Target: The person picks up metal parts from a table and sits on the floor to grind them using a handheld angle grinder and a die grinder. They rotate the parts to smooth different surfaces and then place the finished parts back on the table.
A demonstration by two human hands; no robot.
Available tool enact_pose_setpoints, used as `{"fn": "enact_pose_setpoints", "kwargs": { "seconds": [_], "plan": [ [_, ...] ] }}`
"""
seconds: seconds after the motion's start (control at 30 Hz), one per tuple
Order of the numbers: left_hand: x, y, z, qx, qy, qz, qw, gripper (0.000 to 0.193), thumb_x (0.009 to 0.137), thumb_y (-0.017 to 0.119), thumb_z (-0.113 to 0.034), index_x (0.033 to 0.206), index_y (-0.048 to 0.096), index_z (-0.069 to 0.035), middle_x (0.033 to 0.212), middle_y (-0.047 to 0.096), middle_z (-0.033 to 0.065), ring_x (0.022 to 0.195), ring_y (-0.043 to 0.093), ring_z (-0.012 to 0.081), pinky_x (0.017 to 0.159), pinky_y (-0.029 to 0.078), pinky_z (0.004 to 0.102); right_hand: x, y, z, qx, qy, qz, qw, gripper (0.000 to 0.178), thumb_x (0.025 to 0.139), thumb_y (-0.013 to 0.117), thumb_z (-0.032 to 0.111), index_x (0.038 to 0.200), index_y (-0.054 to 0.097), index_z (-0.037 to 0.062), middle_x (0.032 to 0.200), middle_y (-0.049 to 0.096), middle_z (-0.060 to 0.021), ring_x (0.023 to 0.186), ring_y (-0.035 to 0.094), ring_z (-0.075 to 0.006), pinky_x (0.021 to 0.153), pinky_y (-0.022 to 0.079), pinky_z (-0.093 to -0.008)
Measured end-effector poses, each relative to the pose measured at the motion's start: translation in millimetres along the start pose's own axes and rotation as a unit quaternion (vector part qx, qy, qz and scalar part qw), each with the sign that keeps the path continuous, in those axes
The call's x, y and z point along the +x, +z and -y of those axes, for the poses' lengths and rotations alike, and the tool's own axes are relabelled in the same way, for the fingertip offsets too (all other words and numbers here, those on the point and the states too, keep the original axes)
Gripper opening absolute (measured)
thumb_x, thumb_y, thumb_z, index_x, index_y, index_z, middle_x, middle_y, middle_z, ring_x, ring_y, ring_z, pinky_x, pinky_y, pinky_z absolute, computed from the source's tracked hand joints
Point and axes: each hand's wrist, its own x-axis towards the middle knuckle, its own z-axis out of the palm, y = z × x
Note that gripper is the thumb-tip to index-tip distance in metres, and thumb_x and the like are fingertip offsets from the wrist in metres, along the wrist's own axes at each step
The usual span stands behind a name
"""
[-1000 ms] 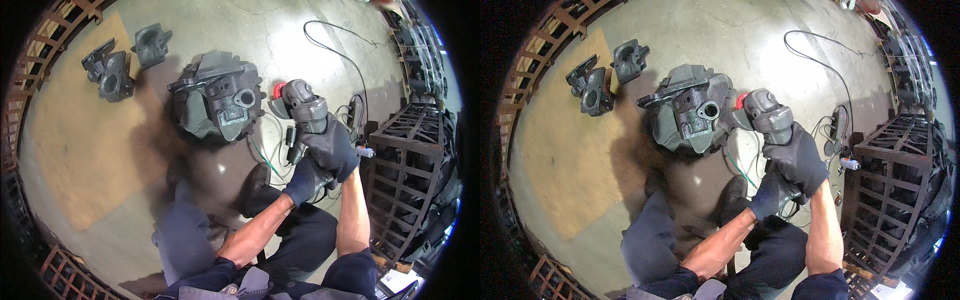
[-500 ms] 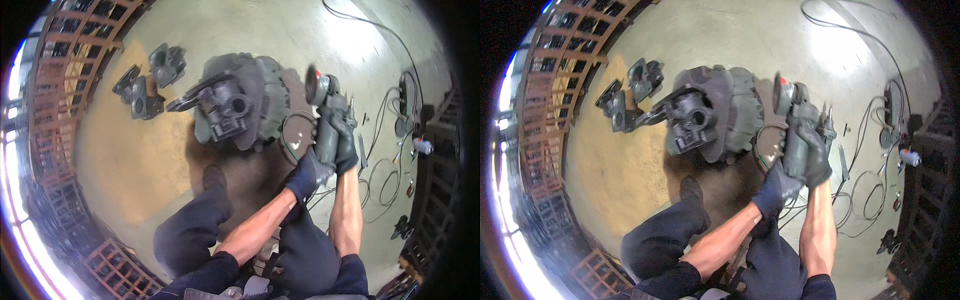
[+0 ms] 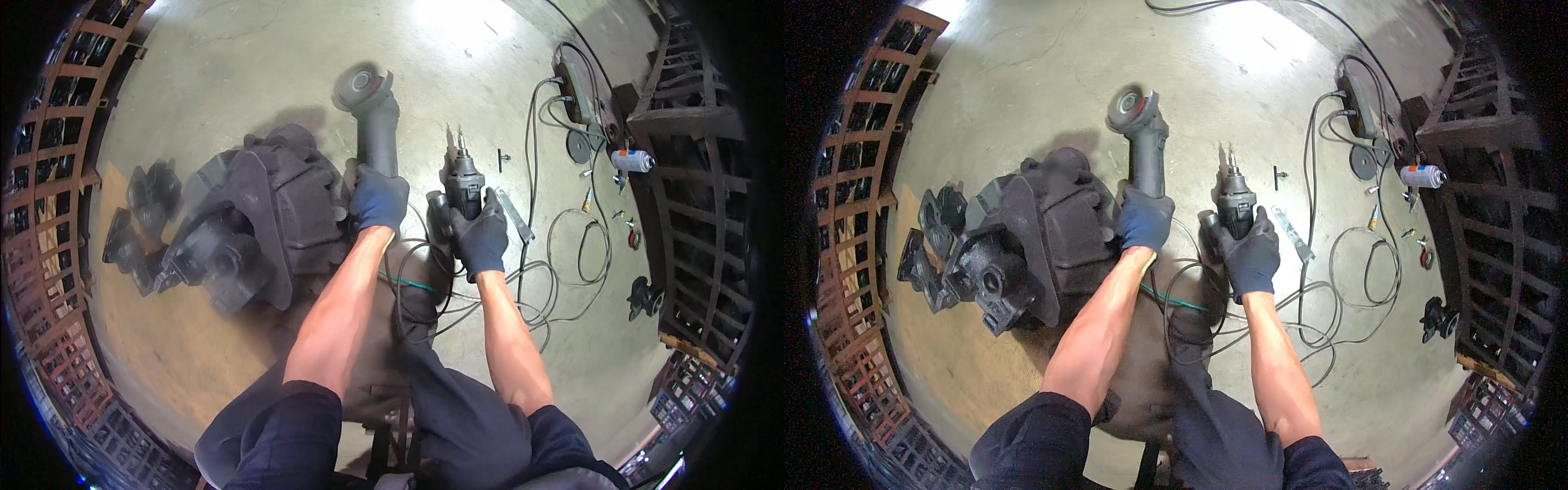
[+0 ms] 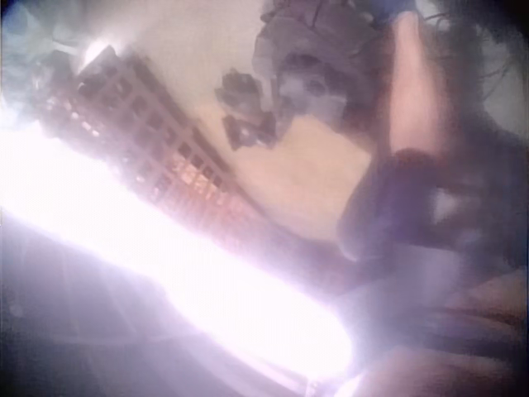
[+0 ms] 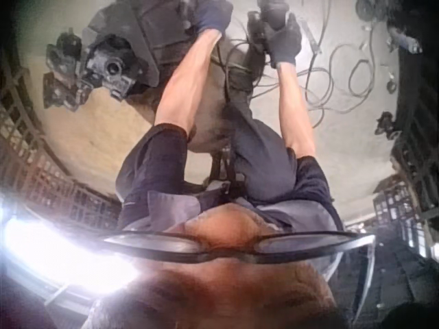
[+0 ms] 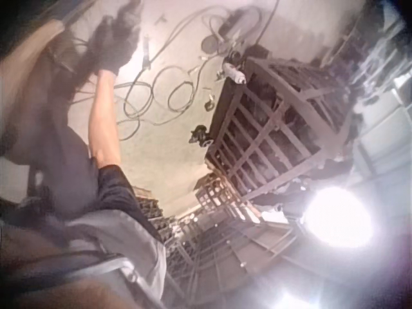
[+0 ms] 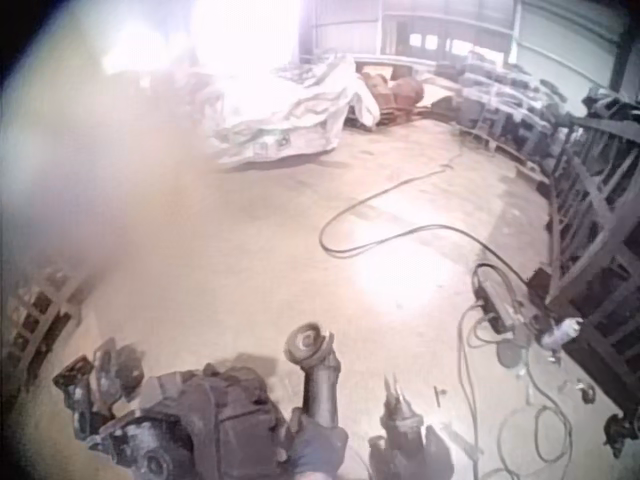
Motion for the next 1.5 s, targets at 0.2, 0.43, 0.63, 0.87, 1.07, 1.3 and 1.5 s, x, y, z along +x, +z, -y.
{"fn": "enact_pose_setpoints", "kwargs": {
  "seconds": [0.2, 0.43, 0.63, 0.87, 1.07, 1.3, 1.5],
  "plan": [
    [12, 1, -6, 0.02, -0.047, 0.034, 0.998, 0.063, 0.079, 0.069, -0.039, 0.12, 0.053, 0.005, 0.101, 0.068, 0.0259, 0.091, 0.068, 0.0416, 0.082, 0.054, 0.0493, 21, 27, -23, 0.043, 0.041, 0.143, 0.988, 0.057, 0.077, 0.072, 0.047, 0.112, 0.062, 0.0023, 0.103, 0.069, -0.025, 0.095, 0.067, -0.0431, 0.083, 0.052, -0.0509],
    [-33, 11, -5, -0.017, 0.143, -0.261, 0.954, 0.042, 0.084, 0.065, -0.024, 0.115, 0.063, 0.003, 0.102, 0.068, 0.0253, 0.093, 0.067, 0.0423, 0.085, 0.052, 0.0509, 43, 19, -48, 0.175, 0.067, 0.199, 0.962, 0.046, 0.08, 0.073, 0.035, 0.108, 0.069, -0.0016, 0.087, 0.072, -0.0105, 0.074, 0.067, -0.0242, 0.069, 0.053, -0.0392],
    [-157, -55, -28, -0.324, 0.078, 0.125, 0.934, 0.049, 0.088, 0.07, -0.024, 0.124, 0.054, 0.005, 0.111, 0.064, 0.0266, 0.104, 0.064, 0.039, 0.09, 0.05, 0.0443, 11, -96, -5, 0.388, 0.103, 0.183, 0.898, 0.049, 0.085, 0.071, 0.035, 0.115, 0.064, -0.0031, 0.102, 0.065, -0.0047, 0.087, 0.061, -0.0147, 0.081, 0.049, -0.0306],
    [-254, -247, -110, -0.429, -0.11, 0.261, 0.858, 0.06, 0.09, 0.076, -0.028, 0.134, 0.045, 0.0, 0.116, 0.061, 0.0134, 0.104, 0.06, 0.0173, 0.088, 0.052, 0.0337, -87, -250, 145, 0.411, 0.112, 0.285, 0.859, 0.056, 0.084, 0.068, 0.041, 0.116, 0.062, -0.0045, 0.097, 0.066, -0.0092, 0.085, 0.063, -0.0203, 0.075, 0.053, -0.0331],
    [-297, -386, -134, -0.487, -0.339, 0.209, 0.777, 0.036, 0.09, 0.072, -0.019, 0.116, 0.058, 0.0, 0.087, 0.063, 0.004, 0.07, 0.062, 0.0125, 0.061, 0.054, 0.0275, -146, -322, 254, 0.548, 0.272, 0.394, 0.687, 0.051, 0.097, 0.062, 0.039, 0.126, 0.06, -0.0026, 0.113, 0.066, -0.0096, 0.099, 0.061, -0.016, 0.086, 0.052, -0.0309],
    [-289, -416, -112, -0.603, -0.458, 0.138, 0.638, 0.029, 0.086, 0.066, -0.007, 0.111, 0.052, -0.002, 0.074, 0.059, 0.0072, 0.054, 0.061, 0.0192, 0.047, 0.053, 0.0338, -163, -272, 273, 0.513, 0.369, 0.524, 0.571, 0.05, 0.103, 0.048, 0.044, 0.129, 0.059, 0.0036, 0.105, 0.067, -0.0098, 0.083, 0.065, -0.0165, 0.074, 0.056, -0.0312],
    [-258, -416, -64, -0.622, -0.433, 0.203, 0.62, 0.029, 0.086, 0.065, -0.015, 0.11, 0.054, -0.002, 0.075, 0.061, 0.0086, 0.055, 0.062, 0.0222, 0.049, 0.055, 0.0338, -160, -242, 310, 0.563, 0.423, 0.515, 0.488, 0.044, 0.104, 0.046, 0.039, 0.126, 0.057, 0.0021, 0.097, 0.068, -0.0115, 0.075, 0.067, -0.0207, 0.069, 0.059, -0.0351]
  ]
}}
